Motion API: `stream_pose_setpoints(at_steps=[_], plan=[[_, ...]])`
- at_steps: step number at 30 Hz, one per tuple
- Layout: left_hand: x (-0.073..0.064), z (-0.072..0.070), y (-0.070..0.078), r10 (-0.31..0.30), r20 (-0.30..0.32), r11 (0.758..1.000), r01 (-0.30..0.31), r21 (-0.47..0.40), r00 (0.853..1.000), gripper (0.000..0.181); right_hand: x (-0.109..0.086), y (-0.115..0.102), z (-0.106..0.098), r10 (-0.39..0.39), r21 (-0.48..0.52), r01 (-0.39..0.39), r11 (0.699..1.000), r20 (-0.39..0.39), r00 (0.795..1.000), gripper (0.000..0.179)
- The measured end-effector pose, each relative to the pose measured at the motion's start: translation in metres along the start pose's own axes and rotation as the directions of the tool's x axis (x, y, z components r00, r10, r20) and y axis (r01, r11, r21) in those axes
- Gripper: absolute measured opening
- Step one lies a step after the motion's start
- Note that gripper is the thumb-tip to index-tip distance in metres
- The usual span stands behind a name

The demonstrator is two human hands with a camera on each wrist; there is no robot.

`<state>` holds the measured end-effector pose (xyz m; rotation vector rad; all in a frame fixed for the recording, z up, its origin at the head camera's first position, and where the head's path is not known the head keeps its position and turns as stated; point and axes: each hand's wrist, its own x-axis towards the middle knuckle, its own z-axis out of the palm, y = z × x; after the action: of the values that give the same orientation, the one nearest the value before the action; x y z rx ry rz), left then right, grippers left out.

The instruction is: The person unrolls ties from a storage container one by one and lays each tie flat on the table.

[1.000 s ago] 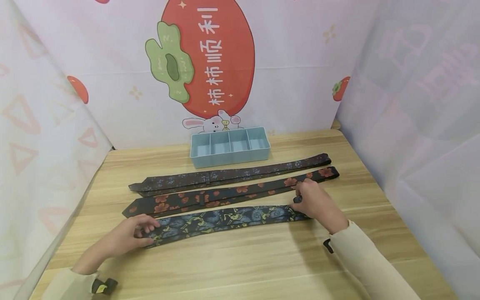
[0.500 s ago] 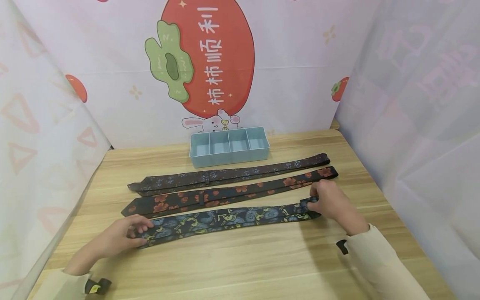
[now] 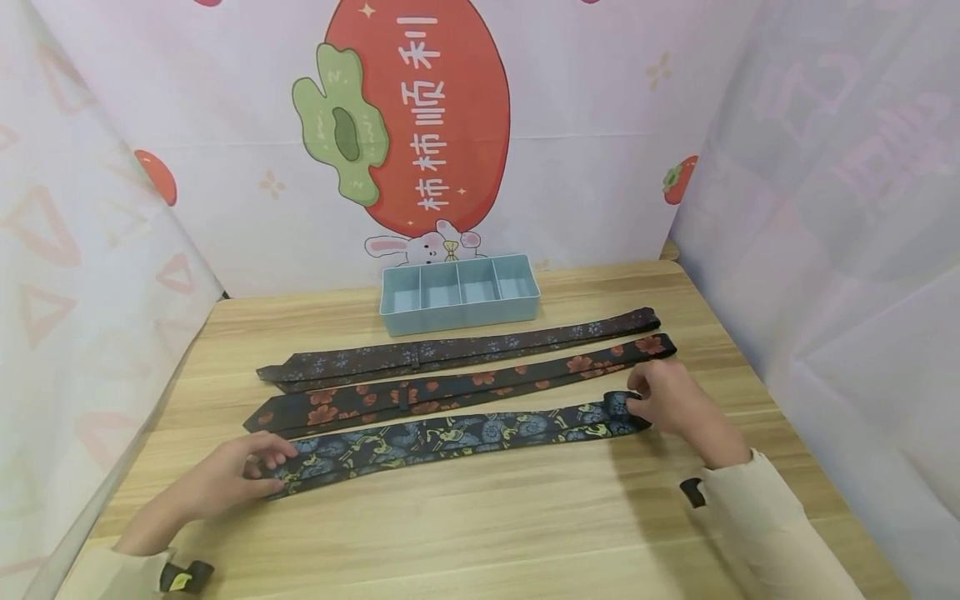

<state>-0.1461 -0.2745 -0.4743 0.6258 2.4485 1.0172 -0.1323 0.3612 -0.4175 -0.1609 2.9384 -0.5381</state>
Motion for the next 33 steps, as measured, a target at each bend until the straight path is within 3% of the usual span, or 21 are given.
stream_pose_setpoints(at_steps=[5, 11, 15, 20, 27, 33], plan=[[0.001, 0.000, 0.001, -0.011, 0.005, 1.000, 0.011, -0.005, 1.000, 0.034, 0.005, -0.018, -0.001, -0.019, -0.018, 0.019, 1.000, 0.018, 1.000, 0.025], [0.000, 0.000, 0.003, -0.020, 0.012, 1.000, 0.020, -0.021, 1.000, 0.035, 0.013, -0.026, 0.016, -0.055, -0.100, 0.053, 0.994, -0.021, 0.998, 0.033], [-0.001, -0.001, 0.002, -0.012, 0.009, 1.000, 0.012, -0.020, 1.000, 0.035, 0.014, -0.022, 0.023, -0.054, -0.138, 0.049, 0.989, -0.033, 0.998, 0.031], [-0.002, -0.002, 0.001, -0.012, 0.006, 1.000, 0.012, -0.023, 1.000, 0.035, 0.012, -0.015, 0.022, -0.067, -0.117, 0.058, 0.991, -0.076, 0.995, 0.026], [-0.004, -0.003, -0.001, -0.004, -0.003, 1.000, 0.004, -0.003, 1.000, 0.035, 0.005, -0.005, 0.010, -0.084, -0.103, 0.073, 0.992, -0.111, 0.990, 0.024], [-0.006, -0.006, -0.005, -0.002, -0.001, 1.000, 0.002, 0.013, 1.000, 0.036, 0.000, 0.008, 0.000, -0.032, -0.048, 0.027, 0.998, -0.094, 0.995, 0.023]])
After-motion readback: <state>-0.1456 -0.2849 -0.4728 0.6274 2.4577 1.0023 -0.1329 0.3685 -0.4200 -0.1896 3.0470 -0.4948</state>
